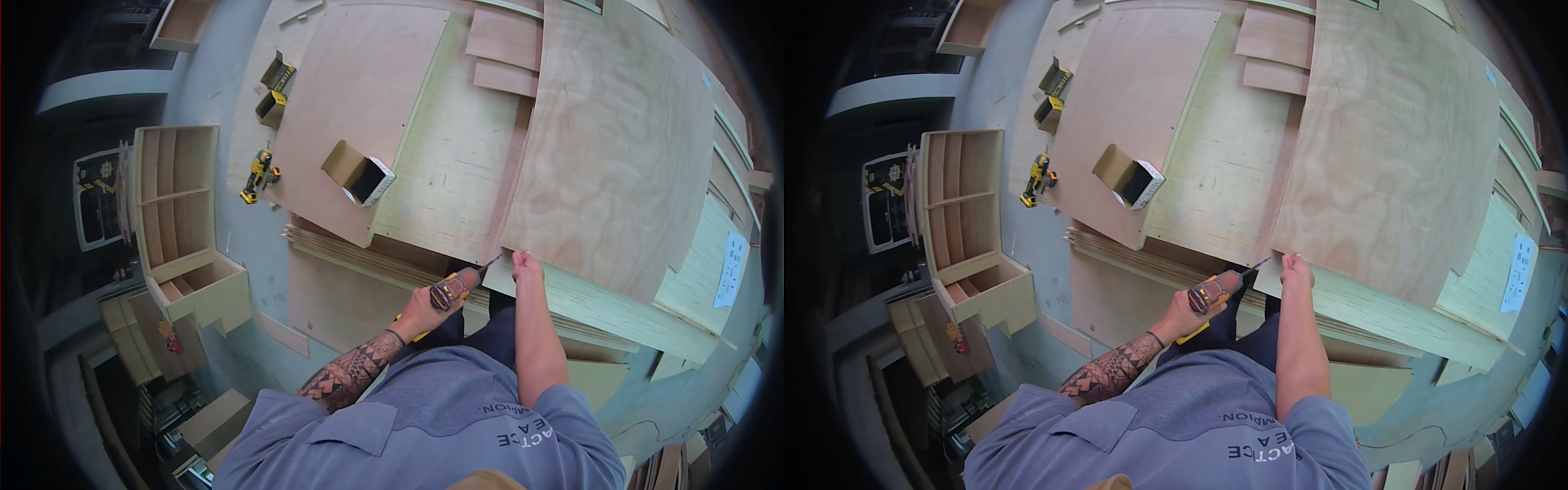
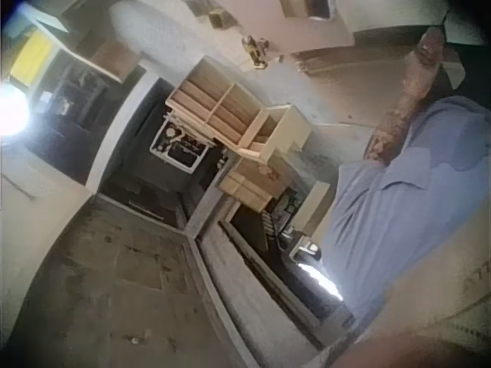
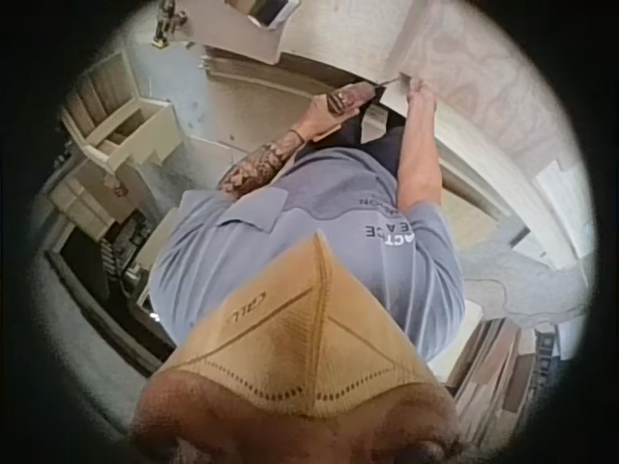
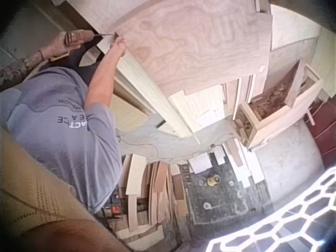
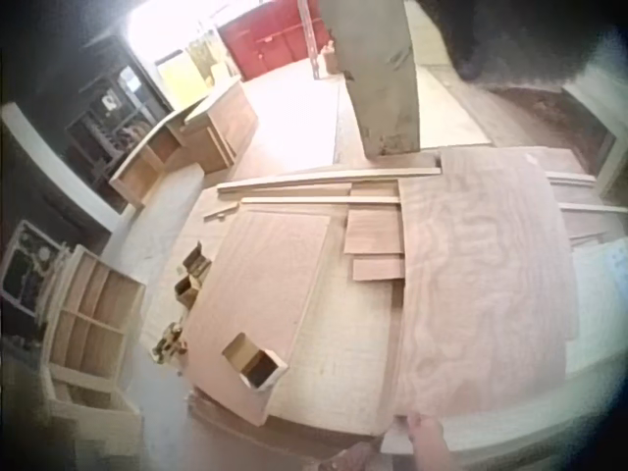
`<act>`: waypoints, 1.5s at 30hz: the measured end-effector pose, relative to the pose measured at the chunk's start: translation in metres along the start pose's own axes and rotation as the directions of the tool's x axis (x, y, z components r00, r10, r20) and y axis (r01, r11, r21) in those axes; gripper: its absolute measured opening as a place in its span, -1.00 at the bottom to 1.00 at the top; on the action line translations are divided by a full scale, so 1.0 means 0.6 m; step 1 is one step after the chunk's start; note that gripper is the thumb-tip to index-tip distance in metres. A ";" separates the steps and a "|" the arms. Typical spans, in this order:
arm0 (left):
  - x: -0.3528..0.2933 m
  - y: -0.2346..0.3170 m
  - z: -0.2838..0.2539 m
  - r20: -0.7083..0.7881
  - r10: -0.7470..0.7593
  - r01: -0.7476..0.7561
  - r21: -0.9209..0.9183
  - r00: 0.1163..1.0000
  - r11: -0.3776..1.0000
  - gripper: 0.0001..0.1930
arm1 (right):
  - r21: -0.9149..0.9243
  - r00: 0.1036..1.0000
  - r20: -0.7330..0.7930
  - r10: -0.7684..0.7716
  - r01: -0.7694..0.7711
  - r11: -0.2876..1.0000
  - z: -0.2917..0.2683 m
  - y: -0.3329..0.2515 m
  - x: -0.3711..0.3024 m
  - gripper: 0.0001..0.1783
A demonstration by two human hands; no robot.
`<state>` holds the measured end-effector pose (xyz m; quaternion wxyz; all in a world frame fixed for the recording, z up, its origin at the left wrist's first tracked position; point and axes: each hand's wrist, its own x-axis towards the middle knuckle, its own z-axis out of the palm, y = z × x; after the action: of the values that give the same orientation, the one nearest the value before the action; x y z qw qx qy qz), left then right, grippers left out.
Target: The person is assembling plywood furniture components, checking a printed manual, and using a power drill to join the boards.
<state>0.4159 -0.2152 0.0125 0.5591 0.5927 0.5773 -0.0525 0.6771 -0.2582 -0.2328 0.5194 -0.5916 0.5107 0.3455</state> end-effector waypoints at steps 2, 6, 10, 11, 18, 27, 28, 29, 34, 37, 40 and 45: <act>-0.002 0.013 0.000 0.022 -0.019 0.018 0.043 1.000 0.999 -0.52 | 0.013 1.000 0.008 0.019 -0.019 1.000 -0.005 -0.004 0.008 -0.82; -0.013 0.031 0.008 0.008 -0.016 0.016 0.022 1.000 1.000 -0.53 | -0.022 0.999 -0.012 0.032 -0.032 0.999 -0.005 0.004 0.004 -0.78; -0.010 0.035 0.018 -0.004 -0.009 0.009 0.024 1.000 1.000 -0.54 | -0.005 0.999 -0.034 0.017 -0.018 1.000 -0.006 0.009 -0.008 -0.76; -0.007 0.038 0.029 -0.016 0.055 -0.055 -0.001 0.998 0.999 -0.54 | 0.026 0.999 -0.043 -0.004 0.005 1.000 -0.010 0.001 0.009 -0.75; -0.001 0.082 0.022 -0.035 0.046 -0.040 0.152 0.998 0.988 -0.58 | 0.023 0.988 -0.149 0.024 -0.020 1.000 0.032 0.009 -0.077 -0.82; 0.007 0.136 0.045 0.018 0.062 -0.065 0.270 0.998 0.961 -0.57 | -0.084 0.985 -0.173 0.004 -0.019 0.996 0.013 -0.017 -0.119 -0.90; 0.010 0.143 0.047 0.020 0.064 -0.067 0.274 0.998 0.959 -0.57 | -0.079 0.985 -0.173 0.007 -0.021 0.997 0.013 -0.019 -0.119 -0.90; 0.012 0.149 0.049 0.016 0.056 -0.058 0.263 0.998 0.963 -0.56 | -0.083 0.984 -0.175 0.019 -0.034 0.996 0.014 -0.020 -0.119 -0.90; 0.024 0.173 0.050 0.007 0.028 -0.029 0.278 1.000 0.960 -0.56 | -0.061 0.979 -0.200 0.046 -0.059 0.996 0.019 -0.022 -0.117 -0.91; 0.026 0.180 0.051 0.009 0.013 -0.015 0.353 1.000 0.935 -0.57 | -0.047 0.973 -0.226 0.043 -0.055 0.997 0.021 -0.020 -0.110 -0.92; 0.025 0.181 0.050 -0.010 -0.007 0.010 0.362 1.000 0.932 -0.57 | -0.080 0.975 -0.223 0.006 -0.024 0.997 0.023 -0.013 -0.113 -0.92; 0.029 0.160 0.048 -0.023 0.017 -0.009 0.344 1.000 0.939 -0.58 | -0.114 0.975 -0.222 -0.010 -0.016 0.993 0.026 0.012 -0.096 -0.88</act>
<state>0.5098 -0.1972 0.0476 0.4399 0.6857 0.5623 -0.1414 0.6581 -0.2285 -0.1843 0.4236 -0.6547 0.5458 0.3067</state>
